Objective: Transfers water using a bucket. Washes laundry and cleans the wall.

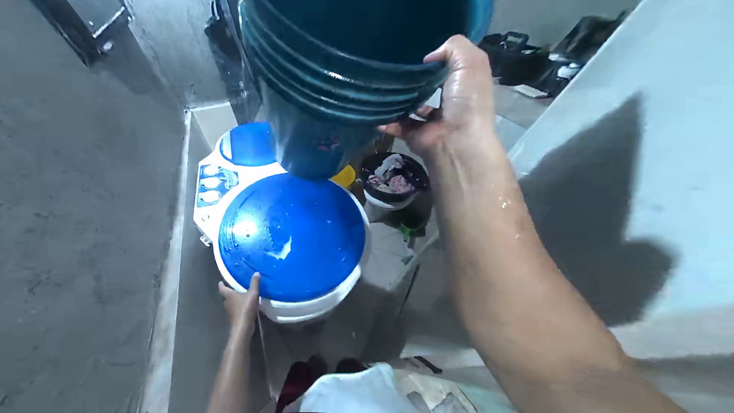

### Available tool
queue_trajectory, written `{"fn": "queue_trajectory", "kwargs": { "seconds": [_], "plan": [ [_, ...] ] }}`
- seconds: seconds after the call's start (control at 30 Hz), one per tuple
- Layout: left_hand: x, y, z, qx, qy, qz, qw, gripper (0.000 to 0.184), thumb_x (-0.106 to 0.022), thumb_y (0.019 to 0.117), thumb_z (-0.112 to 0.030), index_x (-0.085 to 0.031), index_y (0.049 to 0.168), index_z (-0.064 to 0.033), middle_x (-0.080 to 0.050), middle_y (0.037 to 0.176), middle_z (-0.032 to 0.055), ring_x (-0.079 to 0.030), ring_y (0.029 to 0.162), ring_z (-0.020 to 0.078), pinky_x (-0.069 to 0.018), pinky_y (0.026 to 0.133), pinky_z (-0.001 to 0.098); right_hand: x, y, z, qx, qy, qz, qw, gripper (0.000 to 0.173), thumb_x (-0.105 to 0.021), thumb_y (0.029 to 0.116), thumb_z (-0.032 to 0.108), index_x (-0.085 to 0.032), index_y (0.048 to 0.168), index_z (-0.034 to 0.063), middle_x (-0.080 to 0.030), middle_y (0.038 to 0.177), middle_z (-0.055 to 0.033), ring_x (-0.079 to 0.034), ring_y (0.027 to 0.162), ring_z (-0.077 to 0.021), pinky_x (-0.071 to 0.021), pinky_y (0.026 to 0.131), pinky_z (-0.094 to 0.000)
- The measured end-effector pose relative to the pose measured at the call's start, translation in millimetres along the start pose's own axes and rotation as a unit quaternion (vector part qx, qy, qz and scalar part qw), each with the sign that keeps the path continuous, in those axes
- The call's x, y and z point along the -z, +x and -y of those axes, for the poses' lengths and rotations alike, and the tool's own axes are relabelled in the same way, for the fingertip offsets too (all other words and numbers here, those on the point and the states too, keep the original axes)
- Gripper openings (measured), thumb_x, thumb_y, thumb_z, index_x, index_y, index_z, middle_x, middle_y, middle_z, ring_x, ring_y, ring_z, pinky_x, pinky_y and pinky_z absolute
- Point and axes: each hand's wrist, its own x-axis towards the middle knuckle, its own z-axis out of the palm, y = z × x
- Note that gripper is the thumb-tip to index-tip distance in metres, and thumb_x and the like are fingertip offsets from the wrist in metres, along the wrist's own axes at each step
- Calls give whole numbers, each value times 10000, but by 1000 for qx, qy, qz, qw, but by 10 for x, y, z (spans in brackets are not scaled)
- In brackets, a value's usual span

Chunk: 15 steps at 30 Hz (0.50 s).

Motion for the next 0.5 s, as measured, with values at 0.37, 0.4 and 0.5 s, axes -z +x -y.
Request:
{"fn": "queue_trajectory", "kwargs": {
  "seconds": [0.37, 0.4, 0.5],
  "plan": [
    [-400, 104, -21, -28, 85, -122, 988, 1130, -821, 815, -346, -120, 1614, 38, -253, 1599, 372, -494, 1317, 560, -478, 986, 671, -691, 1241, -289, 4, -98, -28, 995, 569, -580, 957, 377, -430, 1465, 169, -529, 1400, -155, -623, 1158, -336, -579, 816, -504],
    [-404, 85, -17, -29, 81, -122, 989, 1130, -818, 813, -342, -120, 1617, 37, -243, 1605, 371, -485, 1320, 572, -468, 987, 685, -727, 1341, -326, -3, -100, -29, 995, 591, -575, 961, 381, -407, 1487, 170, -507, 1433, -158, -611, 1184, -340, -575, 831, -507],
    [-407, 50, -5, -41, 60, -125, 989, 1126, -822, 804, -290, -120, 1610, 63, -212, 1598, 407, -445, 1324, 625, -431, 994, 729, -823, 1672, -461, -22, -106, -32, 994, 607, -579, 959, 374, -374, 1492, 168, -499, 1436, -161, -601, 1189, -346, -569, 841, -512]
  ]
}}
